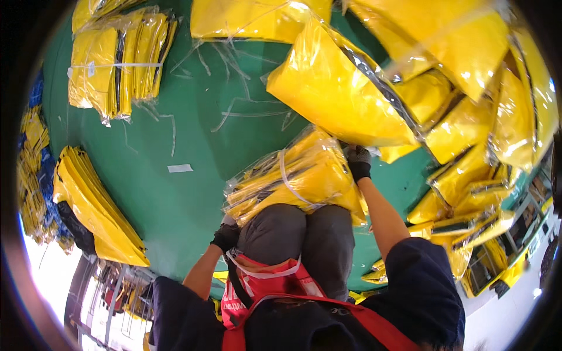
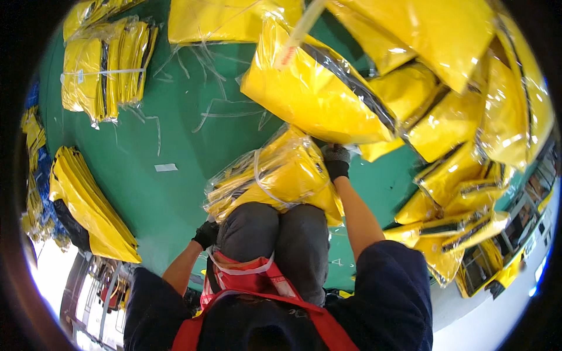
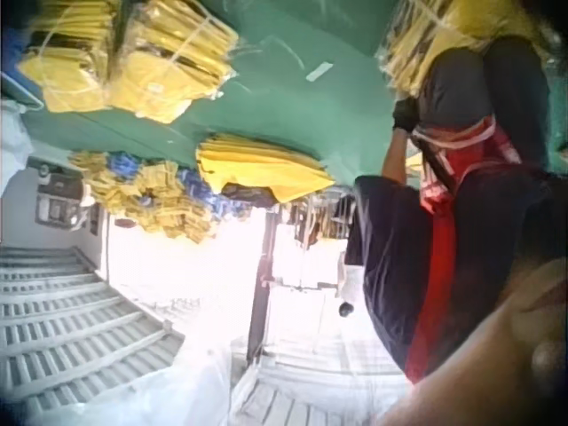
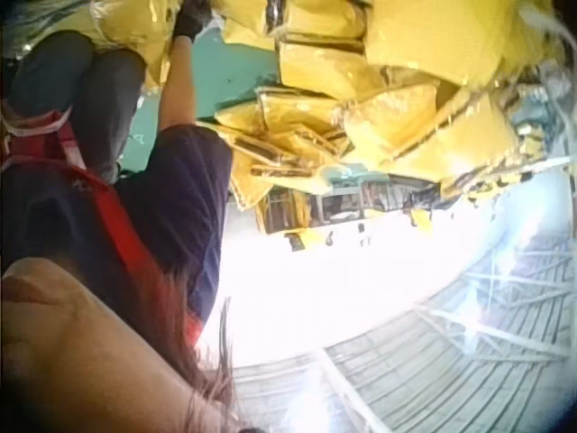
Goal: The person gathers yellow plastic packages from a pile on the floor, stacks them into neat bundles, and secures each bundle with a white strap. The person then moves the completed bundles aside to make room for the next set.
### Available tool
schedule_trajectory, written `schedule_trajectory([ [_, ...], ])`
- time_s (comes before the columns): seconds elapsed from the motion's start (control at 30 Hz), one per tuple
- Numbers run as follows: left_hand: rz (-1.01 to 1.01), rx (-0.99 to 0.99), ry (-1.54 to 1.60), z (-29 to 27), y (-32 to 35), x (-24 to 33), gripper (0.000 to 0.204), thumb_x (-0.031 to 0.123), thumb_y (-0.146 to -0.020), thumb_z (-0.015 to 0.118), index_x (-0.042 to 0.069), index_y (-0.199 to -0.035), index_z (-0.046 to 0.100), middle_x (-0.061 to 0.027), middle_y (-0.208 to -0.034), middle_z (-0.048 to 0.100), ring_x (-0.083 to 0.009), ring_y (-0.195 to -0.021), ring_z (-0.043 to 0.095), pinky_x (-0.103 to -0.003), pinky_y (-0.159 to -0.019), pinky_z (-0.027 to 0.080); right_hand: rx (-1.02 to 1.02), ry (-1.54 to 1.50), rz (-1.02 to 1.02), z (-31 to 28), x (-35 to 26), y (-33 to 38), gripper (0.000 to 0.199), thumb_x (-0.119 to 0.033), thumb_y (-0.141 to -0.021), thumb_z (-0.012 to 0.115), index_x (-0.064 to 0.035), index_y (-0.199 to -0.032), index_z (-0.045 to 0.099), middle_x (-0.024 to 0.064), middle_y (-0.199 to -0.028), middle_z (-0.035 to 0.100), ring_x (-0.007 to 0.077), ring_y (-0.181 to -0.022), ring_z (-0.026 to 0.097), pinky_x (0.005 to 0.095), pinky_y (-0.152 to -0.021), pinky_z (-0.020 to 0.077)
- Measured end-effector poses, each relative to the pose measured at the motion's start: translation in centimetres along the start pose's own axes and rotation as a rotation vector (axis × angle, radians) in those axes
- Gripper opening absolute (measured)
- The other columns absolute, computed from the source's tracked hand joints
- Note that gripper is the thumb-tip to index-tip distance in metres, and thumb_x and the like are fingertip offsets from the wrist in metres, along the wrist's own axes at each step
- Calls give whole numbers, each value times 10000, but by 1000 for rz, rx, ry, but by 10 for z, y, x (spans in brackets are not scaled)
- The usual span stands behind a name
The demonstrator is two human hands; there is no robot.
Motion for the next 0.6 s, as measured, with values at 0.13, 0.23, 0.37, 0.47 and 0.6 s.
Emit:
schedule_trajectory([
  [0.13,-170,112,47,42,29,-9,243,202,-767,520,37,-941,563,-190,-713,585,-361,-658,583,-457,-595,458,-100,-48,-46,18,14,-13,420,-392,-867,419,-39,-849,644,234,-819,613,409,-812,576,466,-717,451],
  [0.23,-346,148,122,36,31,-7,330,236,-793,524,46,-1055,462,-197,-732,593,-382,-670,591,-468,-573,453,-54,-49,-114,31,35,-20,424,-395,-863,455,-6,-861,624,243,-832,606,393,-819,579,421,-704,453],
  [0.37,-294,256,444,55,11,-43,466,295,-790,605,72,-1161,433,-191,-889,626,-394,-748,606,-473,-628,463,-87,41,-83,23,24,-29,338,-360,-826,466,-80,-890,646,211,-865,618,404,-849,571,452,-749,453],
  [0.47,-120,177,291,55,-46,-48,470,280,-798,591,65,-1181,422,-192,-884,625,-381,-733,605,-456,-619,465,19,-32,-266,12,5,-24,329,-344,-841,480,-59,-855,644,156,-865,640,350,-783,594,424,-717,460],
  [0.6,-25,170,188,64,-103,-39,477,260,-809,572,57,-1209,408,-193,-878,623,-363,-713,604,-435,-607,468,86,-175,-441,-6,-22,-15,326,-332,-870,488,-40,-825,626,109,-807,635,254,-720,596,363,-655,458],
])
Point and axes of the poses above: each hand's wrist, its own y-axis away from the middle knuckle, its own z-axis out of the palm, x = y × z, the point moved 5 cm from there along -y, towards the middle knuckle
